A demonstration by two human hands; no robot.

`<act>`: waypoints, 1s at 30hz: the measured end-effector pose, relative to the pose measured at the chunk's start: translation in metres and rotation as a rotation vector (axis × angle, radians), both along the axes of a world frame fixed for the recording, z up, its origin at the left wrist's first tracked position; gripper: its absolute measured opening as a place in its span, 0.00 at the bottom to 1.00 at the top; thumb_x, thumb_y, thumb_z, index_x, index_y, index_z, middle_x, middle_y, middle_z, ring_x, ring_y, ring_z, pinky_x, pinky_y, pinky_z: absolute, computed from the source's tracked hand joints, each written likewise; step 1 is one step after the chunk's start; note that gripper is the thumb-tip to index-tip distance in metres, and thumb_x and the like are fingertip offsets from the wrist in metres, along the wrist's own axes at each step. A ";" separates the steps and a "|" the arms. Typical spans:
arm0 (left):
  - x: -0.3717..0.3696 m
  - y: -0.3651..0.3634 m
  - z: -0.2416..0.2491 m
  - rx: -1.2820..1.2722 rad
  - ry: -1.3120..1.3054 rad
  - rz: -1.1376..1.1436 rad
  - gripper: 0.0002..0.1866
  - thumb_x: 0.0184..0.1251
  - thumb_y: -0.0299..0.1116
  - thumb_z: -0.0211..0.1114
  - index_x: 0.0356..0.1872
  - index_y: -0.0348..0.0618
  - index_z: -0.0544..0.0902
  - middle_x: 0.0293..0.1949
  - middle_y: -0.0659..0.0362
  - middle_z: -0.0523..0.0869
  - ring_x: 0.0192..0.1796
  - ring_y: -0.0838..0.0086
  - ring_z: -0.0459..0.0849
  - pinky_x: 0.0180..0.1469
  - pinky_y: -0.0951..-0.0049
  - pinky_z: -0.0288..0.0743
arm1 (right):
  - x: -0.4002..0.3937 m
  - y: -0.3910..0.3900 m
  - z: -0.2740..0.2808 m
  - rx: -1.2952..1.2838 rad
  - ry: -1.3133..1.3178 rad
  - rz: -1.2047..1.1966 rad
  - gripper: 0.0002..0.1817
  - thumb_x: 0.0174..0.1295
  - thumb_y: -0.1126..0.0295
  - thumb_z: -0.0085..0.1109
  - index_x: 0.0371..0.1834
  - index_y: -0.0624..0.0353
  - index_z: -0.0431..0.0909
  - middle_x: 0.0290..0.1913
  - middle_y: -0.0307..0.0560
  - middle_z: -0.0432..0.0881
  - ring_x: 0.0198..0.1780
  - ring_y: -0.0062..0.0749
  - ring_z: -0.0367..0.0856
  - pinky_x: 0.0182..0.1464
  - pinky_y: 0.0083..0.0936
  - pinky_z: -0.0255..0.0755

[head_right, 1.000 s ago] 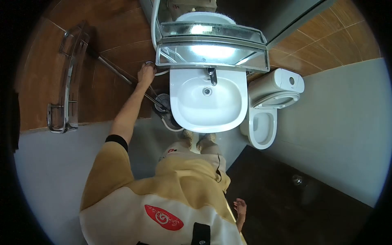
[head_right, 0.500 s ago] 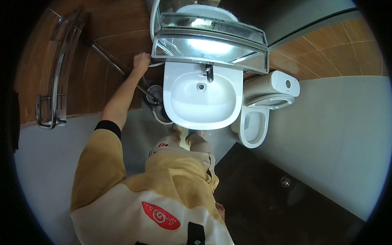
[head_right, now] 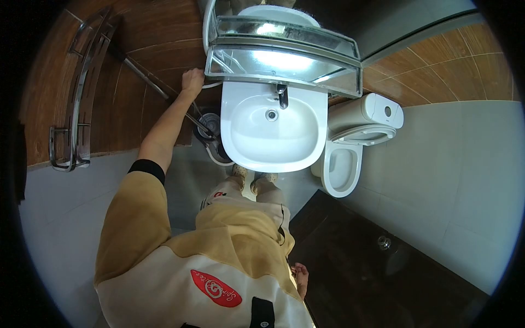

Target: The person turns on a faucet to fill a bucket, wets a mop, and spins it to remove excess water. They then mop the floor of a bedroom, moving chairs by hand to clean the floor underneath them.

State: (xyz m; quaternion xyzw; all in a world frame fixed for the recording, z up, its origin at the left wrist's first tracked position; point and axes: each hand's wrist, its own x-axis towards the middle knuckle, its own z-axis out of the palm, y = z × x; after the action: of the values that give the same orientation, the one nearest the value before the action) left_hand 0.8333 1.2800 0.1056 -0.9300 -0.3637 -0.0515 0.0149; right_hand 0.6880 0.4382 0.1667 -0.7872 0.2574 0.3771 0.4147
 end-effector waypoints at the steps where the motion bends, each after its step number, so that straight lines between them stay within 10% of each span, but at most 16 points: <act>1: 0.000 0.000 0.000 0.006 -0.009 -0.002 0.11 0.59 0.32 0.54 0.25 0.47 0.86 0.29 0.54 0.86 0.35 0.60 0.86 0.38 0.61 0.78 | 0.000 0.002 0.000 0.000 0.001 0.000 0.10 0.67 0.62 0.54 0.46 0.53 0.77 0.34 0.37 0.83 0.36 0.21 0.79 0.37 0.23 0.72; 16: 0.005 0.001 -0.001 -0.013 -0.051 0.004 0.12 0.59 0.32 0.53 0.25 0.47 0.86 0.28 0.52 0.86 0.34 0.58 0.86 0.36 0.61 0.80 | -0.064 -0.073 -0.077 0.136 0.115 -0.100 0.16 0.64 0.58 0.58 0.45 0.59 0.78 0.40 0.41 0.82 0.41 0.25 0.79 0.44 0.26 0.73; 30: 0.011 0.003 0.000 -0.137 -0.109 0.049 0.07 0.51 0.29 0.61 0.29 0.44 0.86 0.31 0.48 0.85 0.37 0.53 0.84 0.42 0.57 0.78 | -0.033 -0.005 -0.026 0.144 0.118 -0.131 0.14 0.65 0.59 0.57 0.48 0.55 0.76 0.40 0.41 0.81 0.42 0.28 0.79 0.42 0.28 0.73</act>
State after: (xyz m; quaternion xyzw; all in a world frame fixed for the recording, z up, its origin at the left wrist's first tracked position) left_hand 0.8440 1.2826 0.1059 -0.9155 -0.3891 -0.0769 -0.0672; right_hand 0.6551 0.4329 0.1405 -0.7131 0.3045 0.4125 0.4781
